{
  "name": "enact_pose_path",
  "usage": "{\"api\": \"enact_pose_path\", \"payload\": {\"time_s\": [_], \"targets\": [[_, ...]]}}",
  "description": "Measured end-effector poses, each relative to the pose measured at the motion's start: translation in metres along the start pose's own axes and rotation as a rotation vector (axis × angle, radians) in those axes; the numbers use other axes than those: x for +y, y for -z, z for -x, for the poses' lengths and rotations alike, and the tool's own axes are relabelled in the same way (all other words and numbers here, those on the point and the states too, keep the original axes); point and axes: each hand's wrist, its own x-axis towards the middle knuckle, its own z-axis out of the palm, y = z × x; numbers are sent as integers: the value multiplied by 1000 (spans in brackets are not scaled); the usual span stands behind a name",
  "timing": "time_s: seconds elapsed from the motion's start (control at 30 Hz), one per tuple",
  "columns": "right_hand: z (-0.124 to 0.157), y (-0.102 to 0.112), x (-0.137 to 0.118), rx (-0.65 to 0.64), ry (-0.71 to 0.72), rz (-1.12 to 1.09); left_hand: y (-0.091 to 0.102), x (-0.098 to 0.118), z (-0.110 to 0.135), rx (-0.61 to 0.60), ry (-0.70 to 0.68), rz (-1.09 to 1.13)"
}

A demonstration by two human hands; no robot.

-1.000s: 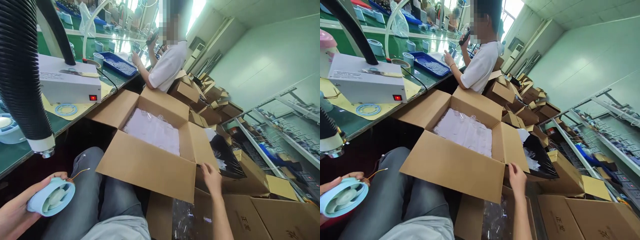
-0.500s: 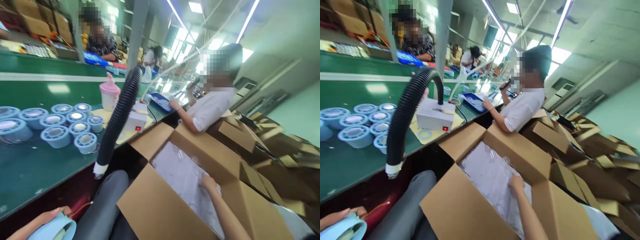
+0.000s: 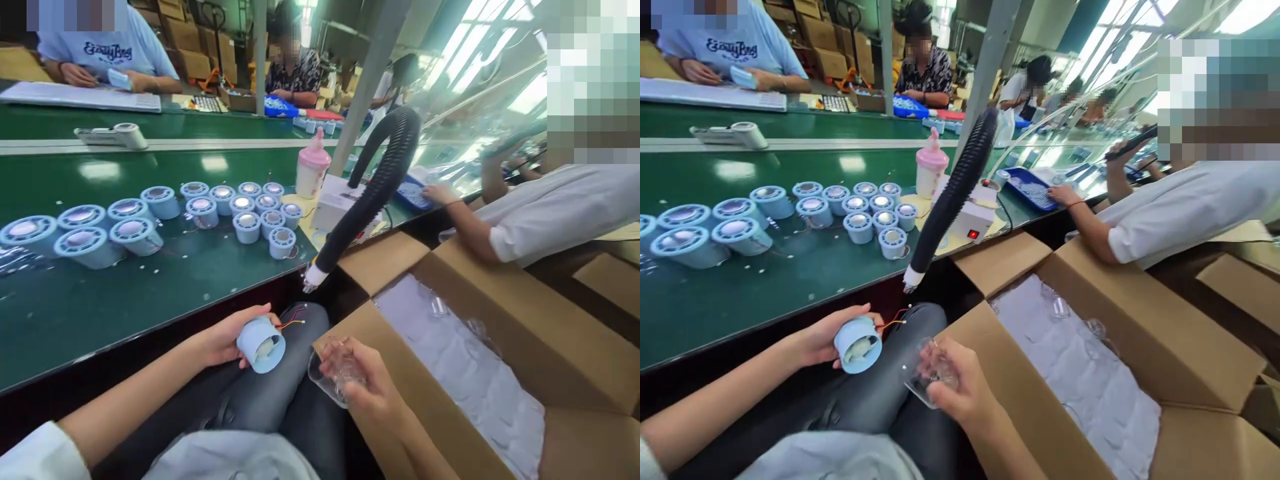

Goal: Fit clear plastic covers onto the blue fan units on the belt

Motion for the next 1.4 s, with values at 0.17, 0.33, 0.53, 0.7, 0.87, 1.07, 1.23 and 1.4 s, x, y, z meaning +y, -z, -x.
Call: {"api": "enact_pose_path", "payload": {"time_s": [0.17,0.33,0.53,0.7,0.87,1.07,1.23,1.4], "targets": [[-25,-46,-12,43,362,873,0,3,21,33,19,-301],[-42,-64,-14,-60,254,1126,-7,4,39,108,-290,-1035],[-49,-67,-10,-129,166,1056,-12,-2,46,222,-481,-1306],[-46,-61,-20,-165,4,550,-3,-14,40,340,-676,-1022],[-45,-59,-25,66,-74,293,10,-26,31,272,-787,-1016],[-45,-55,-15,180,-296,-94,13,-26,27,-56,-651,-903],[-36,-45,-12,39,-224,-185,5,-29,31,-48,-506,-561],[-22,-44,-16,-55,93,246,-1,-31,40,-87,-435,-417]]}}
